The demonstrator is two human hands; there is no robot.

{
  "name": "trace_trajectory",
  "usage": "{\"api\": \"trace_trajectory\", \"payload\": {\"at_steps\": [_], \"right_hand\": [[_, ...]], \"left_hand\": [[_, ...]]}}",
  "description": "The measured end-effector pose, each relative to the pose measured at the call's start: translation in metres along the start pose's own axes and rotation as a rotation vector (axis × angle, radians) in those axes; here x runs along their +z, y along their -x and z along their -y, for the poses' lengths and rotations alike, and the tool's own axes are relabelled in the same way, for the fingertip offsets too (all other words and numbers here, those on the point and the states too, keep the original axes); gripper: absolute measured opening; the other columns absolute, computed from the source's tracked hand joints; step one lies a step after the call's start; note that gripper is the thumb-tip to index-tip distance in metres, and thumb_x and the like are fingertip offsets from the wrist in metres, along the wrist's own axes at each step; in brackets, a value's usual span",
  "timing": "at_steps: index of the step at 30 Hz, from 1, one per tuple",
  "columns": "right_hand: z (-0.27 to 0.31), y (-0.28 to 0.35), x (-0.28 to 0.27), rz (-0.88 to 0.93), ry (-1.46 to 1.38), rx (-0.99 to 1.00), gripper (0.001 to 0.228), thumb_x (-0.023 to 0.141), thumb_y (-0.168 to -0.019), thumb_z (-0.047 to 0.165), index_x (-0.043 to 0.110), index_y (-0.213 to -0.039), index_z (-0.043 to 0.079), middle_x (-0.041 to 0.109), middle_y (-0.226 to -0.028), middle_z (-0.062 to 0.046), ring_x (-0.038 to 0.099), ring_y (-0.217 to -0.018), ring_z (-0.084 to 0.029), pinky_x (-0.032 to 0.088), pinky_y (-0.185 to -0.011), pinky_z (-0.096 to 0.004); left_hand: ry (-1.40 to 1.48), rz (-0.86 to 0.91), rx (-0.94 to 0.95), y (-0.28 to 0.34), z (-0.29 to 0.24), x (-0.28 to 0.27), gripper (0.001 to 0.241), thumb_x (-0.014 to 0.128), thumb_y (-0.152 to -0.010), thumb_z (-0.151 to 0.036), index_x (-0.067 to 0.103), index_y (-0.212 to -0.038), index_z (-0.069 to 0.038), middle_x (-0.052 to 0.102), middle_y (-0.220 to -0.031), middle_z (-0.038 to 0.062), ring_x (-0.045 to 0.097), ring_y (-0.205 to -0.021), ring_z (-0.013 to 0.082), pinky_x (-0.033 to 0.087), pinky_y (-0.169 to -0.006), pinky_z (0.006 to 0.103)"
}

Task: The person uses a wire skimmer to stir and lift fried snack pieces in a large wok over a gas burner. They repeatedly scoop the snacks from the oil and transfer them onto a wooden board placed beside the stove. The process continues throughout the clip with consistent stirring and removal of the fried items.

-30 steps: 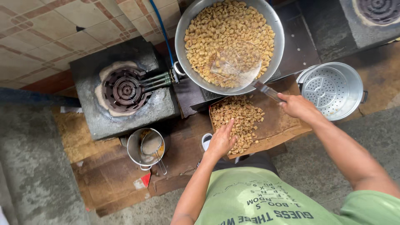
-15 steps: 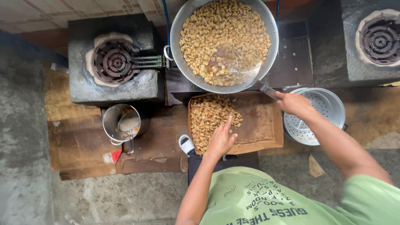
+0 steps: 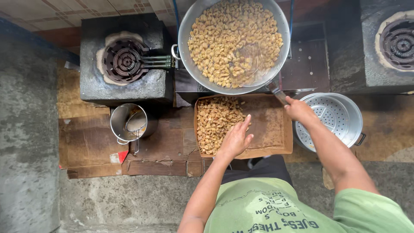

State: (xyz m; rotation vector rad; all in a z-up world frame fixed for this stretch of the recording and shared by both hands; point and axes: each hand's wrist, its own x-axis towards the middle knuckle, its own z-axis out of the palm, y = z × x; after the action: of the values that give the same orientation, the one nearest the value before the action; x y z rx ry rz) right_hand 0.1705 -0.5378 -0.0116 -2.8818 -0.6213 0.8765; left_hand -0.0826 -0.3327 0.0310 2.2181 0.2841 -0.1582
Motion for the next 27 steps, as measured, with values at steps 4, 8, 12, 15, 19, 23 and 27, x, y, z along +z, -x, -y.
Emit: {"api": "trace_trajectory", "payload": {"at_steps": [4,8,12,15,19,23,27], "right_hand": [[-0.035,-0.003,-0.012,0.120,-0.236,0.192,0.058,0.056,-0.099,0.033,0.052,-0.157,0.023,0.077,-0.116,-0.028,0.078,-0.099,-0.043,0.058,-0.093,-0.048],[-0.051,-0.036,-0.024,0.006,-0.420,0.075,0.056,0.057,-0.099,0.033,0.054,-0.153,0.019,0.073,-0.120,-0.025,0.076,-0.098,-0.040,0.056,-0.093,-0.045],[-0.063,-0.089,0.003,0.002,-0.427,-0.025,0.055,0.059,-0.098,0.033,0.056,-0.150,0.016,0.068,-0.128,-0.024,0.070,-0.108,-0.039,0.052,-0.099,-0.043],[-0.090,-0.114,-0.005,-0.003,-0.384,-0.076,0.055,0.063,-0.095,0.035,0.059,-0.146,0.017,0.065,-0.133,-0.022,0.063,-0.122,-0.037,0.047,-0.105,-0.041],[-0.086,-0.134,-0.030,0.057,-0.489,-0.044,0.056,0.061,-0.094,0.035,0.058,-0.147,0.018,0.071,-0.123,-0.021,0.069,-0.106,-0.035,0.052,-0.096,-0.042],[-0.036,-0.169,-0.038,0.031,-0.530,-0.118,0.055,0.061,-0.095,0.033,0.058,-0.147,0.016,0.072,-0.107,-0.017,0.067,-0.086,-0.029,0.053,-0.082,-0.041],[-0.042,-0.169,-0.045,0.073,-0.527,-0.073,0.055,0.061,-0.095,0.032,0.058,-0.147,0.014,0.072,-0.091,-0.013,0.065,-0.065,-0.023,0.055,-0.068,-0.040]], "left_hand": [[-0.007,-0.077,-0.030,-0.005,-0.009,0.021,0.079,0.066,-0.095,-0.028,0.028,-0.162,-0.014,0.061,-0.132,0.020,0.059,-0.118,0.0402,0.048,-0.101,0.0482],[0.034,-0.131,-0.062,-0.027,-0.029,0.056,0.081,0.068,-0.093,-0.027,0.027,-0.162,-0.013,0.059,-0.135,0.022,0.058,-0.119,0.0423,0.048,-0.100,0.0492],[0.112,-0.144,-0.152,-0.057,-0.077,0.097,0.081,0.066,-0.093,-0.027,0.028,-0.163,-0.013,0.059,-0.130,0.021,0.058,-0.118,0.0422,0.048,-0.100,0.0491],[0.113,-0.194,-0.142,-0.082,-0.101,0.104,0.081,0.068,-0.092,-0.027,0.030,-0.161,-0.012,0.059,-0.131,0.022,0.059,-0.117,0.0427,0.048,-0.101,0.0499],[0.099,-0.228,-0.153,-0.081,-0.110,0.105,0.079,0.066,-0.094,-0.028,0.030,-0.163,-0.013,0.059,-0.131,0.020,0.060,-0.115,0.0415,0.048,-0.101,0.0497],[0.071,-0.211,-0.177,-0.076,-0.108,0.113,0.081,0.068,-0.093,-0.028,0.029,-0.162,-0.012,0.056,-0.134,0.023,0.057,-0.116,0.0434,0.048,-0.099,0.0509],[0.078,-0.248,-0.177,-0.077,-0.104,0.104,0.079,0.066,-0.094,-0.028,0.030,-0.162,-0.013,0.059,-0.133,0.020,0.059,-0.115,0.0420,0.049,-0.100,0.0503]]}}
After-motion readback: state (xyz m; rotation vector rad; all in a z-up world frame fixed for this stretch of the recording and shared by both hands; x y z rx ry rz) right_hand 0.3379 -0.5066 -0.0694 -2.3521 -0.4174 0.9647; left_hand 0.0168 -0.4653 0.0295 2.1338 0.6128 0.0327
